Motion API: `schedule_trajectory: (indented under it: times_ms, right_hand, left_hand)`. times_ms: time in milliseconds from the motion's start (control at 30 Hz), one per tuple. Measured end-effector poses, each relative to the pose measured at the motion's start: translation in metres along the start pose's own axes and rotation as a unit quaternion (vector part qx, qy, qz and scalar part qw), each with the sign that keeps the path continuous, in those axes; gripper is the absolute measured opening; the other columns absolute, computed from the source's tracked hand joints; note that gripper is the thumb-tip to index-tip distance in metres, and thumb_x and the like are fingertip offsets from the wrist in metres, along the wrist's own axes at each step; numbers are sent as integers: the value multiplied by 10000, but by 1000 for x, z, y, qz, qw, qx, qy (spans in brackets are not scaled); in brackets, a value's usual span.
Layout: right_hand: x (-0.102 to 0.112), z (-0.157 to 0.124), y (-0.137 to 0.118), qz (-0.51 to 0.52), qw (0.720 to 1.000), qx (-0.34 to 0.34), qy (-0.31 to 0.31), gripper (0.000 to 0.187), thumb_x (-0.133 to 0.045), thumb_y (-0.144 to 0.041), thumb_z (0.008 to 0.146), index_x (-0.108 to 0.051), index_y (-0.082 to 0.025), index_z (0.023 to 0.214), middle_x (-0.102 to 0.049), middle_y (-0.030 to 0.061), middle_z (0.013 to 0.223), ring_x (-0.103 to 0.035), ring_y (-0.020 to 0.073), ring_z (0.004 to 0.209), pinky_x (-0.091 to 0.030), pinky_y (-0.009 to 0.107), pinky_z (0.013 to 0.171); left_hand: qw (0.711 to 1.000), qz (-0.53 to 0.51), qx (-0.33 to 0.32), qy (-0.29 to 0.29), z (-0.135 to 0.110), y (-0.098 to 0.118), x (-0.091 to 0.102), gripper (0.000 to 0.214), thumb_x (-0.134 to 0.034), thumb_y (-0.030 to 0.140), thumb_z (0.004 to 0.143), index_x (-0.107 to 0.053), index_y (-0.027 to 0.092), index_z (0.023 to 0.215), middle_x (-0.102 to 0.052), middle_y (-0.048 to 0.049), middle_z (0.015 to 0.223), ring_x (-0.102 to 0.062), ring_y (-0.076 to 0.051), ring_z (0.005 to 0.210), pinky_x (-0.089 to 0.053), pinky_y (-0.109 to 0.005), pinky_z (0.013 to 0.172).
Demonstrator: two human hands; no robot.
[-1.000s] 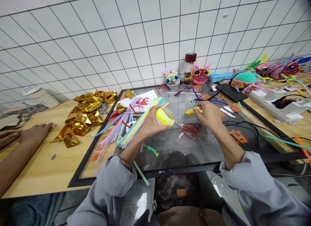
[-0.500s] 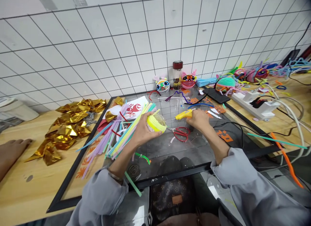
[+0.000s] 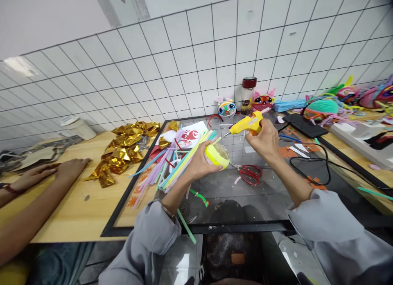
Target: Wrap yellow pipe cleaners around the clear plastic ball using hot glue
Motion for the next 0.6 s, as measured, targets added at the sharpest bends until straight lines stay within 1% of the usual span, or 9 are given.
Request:
schedule_trajectory:
  times_ms: [67,133,233,300,367,500,600]
  right_hand:
    - [-2,-8,-3,18,999,30,6,187,-575,-302,715,-488,-228,865,-608,86,894,-577,265,837,-403,350,672]
    - [-2,-18,-8,34,995,95,10,179,-563,-308,712,-432,-246,816,-587,61,842,-560,240,786,-383,335,642]
    - [9,-28,-10,48,987,145,58,226,-571,-303,697,-359,-263,765,-530,22,744,-516,206,702,-350,318,599]
    - [16,-31,-12,53,982,159,84,250,-574,-287,697,-331,-268,753,-493,4,703,-487,192,663,-334,314,584]
    - [18,-32,-16,54,979,172,94,255,-569,-271,702,-320,-270,753,-481,-1,696,-472,185,648,-326,313,579]
    - [18,-34,-23,45,977,185,91,236,-556,-265,719,-323,-268,760,-499,3,718,-464,178,645,-315,310,572]
    - [18,-35,-23,46,977,189,84,218,-560,-267,732,-344,-264,765,-512,7,733,-471,177,654,-314,307,573]
  left_hand:
    - [999,-27,17,-5,-1,-1,-1,921,-894,312,519,-457,177,1318,-548,-142,1376,-542,-338,1282,-428,-503,1109]
    - [998,-52,20,-31,-1,2,-6,923,-895,305,519,-464,182,1326,-571,-127,1366,-563,-327,1260,-448,-483,1092]
    - [998,-40,4,-45,-2,10,-8,932,-908,329,517,-490,158,1332,-573,-135,1383,-554,-335,1276,-412,-481,1126]
    - [998,-35,6,-50,-3,13,-8,939,-906,335,523,-488,146,1342,-566,-150,1397,-555,-341,1278,-408,-487,1130]
    - [998,-27,7,-51,-4,14,-8,940,-903,334,531,-485,144,1351,-559,-157,1407,-551,-344,1286,-402,-494,1138]
    - [999,-11,-9,-50,-5,15,-9,927,-901,343,540,-501,174,1359,-545,-146,1433,-533,-348,1317,-378,-505,1163]
    - [998,-17,-14,-55,-5,14,-11,944,-902,357,543,-493,165,1373,-541,-150,1437,-538,-344,1315,-387,-500,1161]
Point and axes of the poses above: each hand's wrist, its own z-axis towards the middle knuckle, its own x-axis out of the back of the hand, y = z × x, the point moved 9 cm from there along z, towards the middle knuckle
